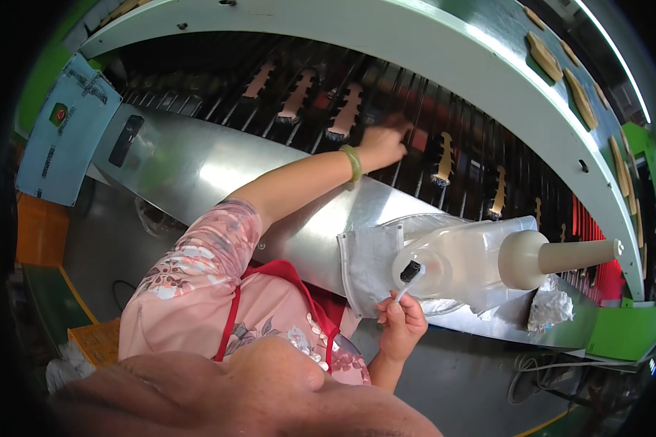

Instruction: The person takes shoes from a conveyor rack, applies liquid along their edges using a small brush dipped into a dispenser, and places the shoes back onto the conveyor rack.

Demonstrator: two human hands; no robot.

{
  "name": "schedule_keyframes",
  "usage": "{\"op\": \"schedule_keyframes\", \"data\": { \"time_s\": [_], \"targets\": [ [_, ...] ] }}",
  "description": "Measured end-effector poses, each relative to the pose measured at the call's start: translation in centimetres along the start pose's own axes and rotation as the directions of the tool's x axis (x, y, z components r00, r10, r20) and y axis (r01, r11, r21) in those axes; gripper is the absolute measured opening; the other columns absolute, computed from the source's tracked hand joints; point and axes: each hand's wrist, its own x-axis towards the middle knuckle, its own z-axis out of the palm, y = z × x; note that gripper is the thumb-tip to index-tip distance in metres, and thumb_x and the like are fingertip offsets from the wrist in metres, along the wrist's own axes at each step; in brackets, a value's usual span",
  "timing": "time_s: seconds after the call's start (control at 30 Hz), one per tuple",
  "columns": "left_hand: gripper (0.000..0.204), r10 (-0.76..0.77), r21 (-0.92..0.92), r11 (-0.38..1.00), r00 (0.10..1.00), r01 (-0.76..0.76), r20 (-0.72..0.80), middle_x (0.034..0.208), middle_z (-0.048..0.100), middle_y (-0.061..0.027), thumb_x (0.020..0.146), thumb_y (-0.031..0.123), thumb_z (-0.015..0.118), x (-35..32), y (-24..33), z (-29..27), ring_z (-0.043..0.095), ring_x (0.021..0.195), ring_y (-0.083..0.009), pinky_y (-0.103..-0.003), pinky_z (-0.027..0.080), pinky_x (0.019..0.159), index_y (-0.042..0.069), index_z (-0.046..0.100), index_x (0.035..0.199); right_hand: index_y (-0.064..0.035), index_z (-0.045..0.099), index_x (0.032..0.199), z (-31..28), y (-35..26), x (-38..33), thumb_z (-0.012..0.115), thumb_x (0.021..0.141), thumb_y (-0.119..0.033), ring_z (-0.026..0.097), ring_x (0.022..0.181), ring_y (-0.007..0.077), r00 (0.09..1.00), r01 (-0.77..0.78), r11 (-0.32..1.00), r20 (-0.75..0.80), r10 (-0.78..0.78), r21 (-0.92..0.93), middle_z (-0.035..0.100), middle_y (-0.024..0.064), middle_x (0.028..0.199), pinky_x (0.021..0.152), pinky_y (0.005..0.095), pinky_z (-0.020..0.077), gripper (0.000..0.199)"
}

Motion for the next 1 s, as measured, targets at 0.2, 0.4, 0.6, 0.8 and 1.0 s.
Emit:
{"op": "schedule_keyframes", "data": {
  "time_s": [0.2, 0.4, 0.6, 0.8, 1.0],
  "targets": [
    [0.095, -0.192, 0.388, 0.894, 0.974, 0.224, -0.120, 0.134, 0.032, -0.0204, 0.049, 0.034, 0.085, -1.0, -5.7, -3.7, 0.033, 0.124, -0.0444, -0.066, 0.038, 0.084, 0.011, 0.037, 0.128, 0.0036, 0.062, 0.100, 1.5, -0.4, -1.0, 0.066, 0.081, -0.009, 0.050, 0.052, 0.0070, 0.999, 0.013, 0.986, -0.029, -0.018, -0.165, 0.064, 0.0093, 0.074, 0.049, 0.0171, 0.0374, 0.022],
    [0.113, -0.301, 0.407, 0.871, 0.954, 0.276, -0.004, 0.135, 0.030, -0.0233, 0.050, 0.039, 0.086, -1.4, -6.3, -4.9, 0.045, 0.114, -0.0421, -0.056, 0.050, 0.073, 0.011, 0.021, 0.138, 0.0010, 0.064, 0.096, 3.8, -0.2, -1.4, 0.068, 0.081, -0.011, 0.049, 0.052, 0.0045, 0.997, -0.043, 0.954, -0.079, 0.021, -0.297, 0.065, 0.0051, 0.071, 0.048, 0.0166, 0.0364, 0.019],
    [0.105, -0.439, 0.334, 0.872, 0.873, 0.358, 0.211, 0.123, 0.042, -0.0257, 0.054, 0.037, 0.082, -2.0, -6.3, -7.1, 0.054, 0.105, -0.0399, -0.046, 0.052, 0.077, 0.011, 0.022, 0.136, 0.0008, 0.064, 0.096, 3.8, 0.9, -1.6, 0.067, 0.082, -0.010, 0.048, 0.052, 0.0042, 0.995, -0.070, 0.962, -0.094, 0.046, -0.266, 0.064, 0.0049, 0.071, 0.048, 0.0172, 0.0365, 0.019],
    [0.084, -0.279, 0.306, 0.926, 0.947, 0.222, 0.157, 0.120, 0.050, -0.0275, 0.065, 0.029, 0.065, -1.7, -5.4, -10.9, 0.056, 0.104, -0.0386, -0.042, 0.048, 0.087, 0.005, 0.030, 0.137, 0.0012, 0.063, 0.096, 4.6, 0.5, -1.4, 0.067, 0.082, -0.010, 0.048, 0.053, 0.0039, 0.994, -0.048, 0.953, -0.111, 0.015, -0.298, 0.064, 0.0046, 0.072, 0.048, 0.0176, 0.0369, 0.018],
    [0.091, -0.228, 0.210, 0.965, 0.903, 0.159, 0.365, 0.113, 0.057, -0.0191, 0.058, 0.028, 0.072, -5.1, -4.3, -19.4, 0.056, 0.104, -0.0366, -0.040, 0.046, 0.089, 0.012, 0.032, 0.139, 0.0012, 0.063, 0.099, 4.3, 1.2, -1.2, 0.066, 0.083, -0.008, 0.049, 0.056, 0.0033, 0.993, -0.089, 0.966, -0.097, 0.068, -0.241, 0.065, 0.0038, 0.075, 0.051, 0.0169, 0.0387, 0.019]
  ]
}}
